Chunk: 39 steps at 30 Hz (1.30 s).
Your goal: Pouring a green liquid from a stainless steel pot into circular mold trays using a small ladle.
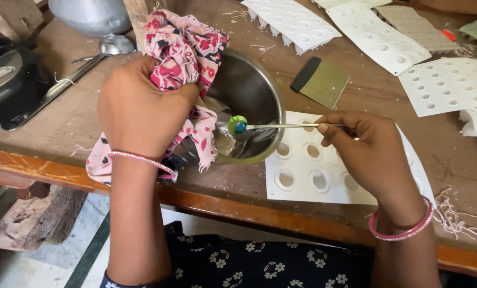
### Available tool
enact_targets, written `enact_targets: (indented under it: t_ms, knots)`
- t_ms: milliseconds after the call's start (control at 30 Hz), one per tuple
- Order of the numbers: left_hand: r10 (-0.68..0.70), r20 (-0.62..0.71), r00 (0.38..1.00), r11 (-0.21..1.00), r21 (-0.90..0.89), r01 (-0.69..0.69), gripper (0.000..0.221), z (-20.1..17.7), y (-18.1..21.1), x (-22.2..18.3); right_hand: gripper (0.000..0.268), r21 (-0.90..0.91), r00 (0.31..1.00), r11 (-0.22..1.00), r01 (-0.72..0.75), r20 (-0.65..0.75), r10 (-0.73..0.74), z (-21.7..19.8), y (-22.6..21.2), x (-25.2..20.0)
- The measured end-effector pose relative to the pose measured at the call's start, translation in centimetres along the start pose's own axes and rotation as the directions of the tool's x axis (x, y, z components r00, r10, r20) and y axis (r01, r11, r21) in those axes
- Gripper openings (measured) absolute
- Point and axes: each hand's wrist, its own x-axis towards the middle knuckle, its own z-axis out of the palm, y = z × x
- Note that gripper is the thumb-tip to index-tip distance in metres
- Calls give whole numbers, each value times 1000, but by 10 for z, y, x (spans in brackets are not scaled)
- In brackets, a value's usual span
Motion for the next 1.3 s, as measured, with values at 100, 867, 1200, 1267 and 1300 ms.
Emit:
enact_targets:
  t_ms: [100, 867, 1200, 1267, 1300]
  knots:
    - [12, -22, 1000, 1000, -6, -12, 26, 1, -1, 0, 16, 36, 998, 998, 47, -47, -46, -15, 8, 0]
    - [-42, -58, 997, 999, 28, 44, 30, 0, -20, 4, 13, 190, 978, 982, 17, -207, 23, -75, 47, -8]
    - [-130, 75, 989, 933, -328, 147, 21, 6, -26, 6, 7, 99, 923, 995, 32, -385, 9, -107, 80, -20]
    - [-131, 33, 991, 944, -300, 135, 25, 16, -43, 9, 7, 91, 911, 995, 34, -412, 7, -109, 83, -20]
    - [-132, -12, 991, 955, -268, 125, 30, 21, -52, 11, 7, 84, 900, 996, 37, -435, 3, -110, 84, -20]
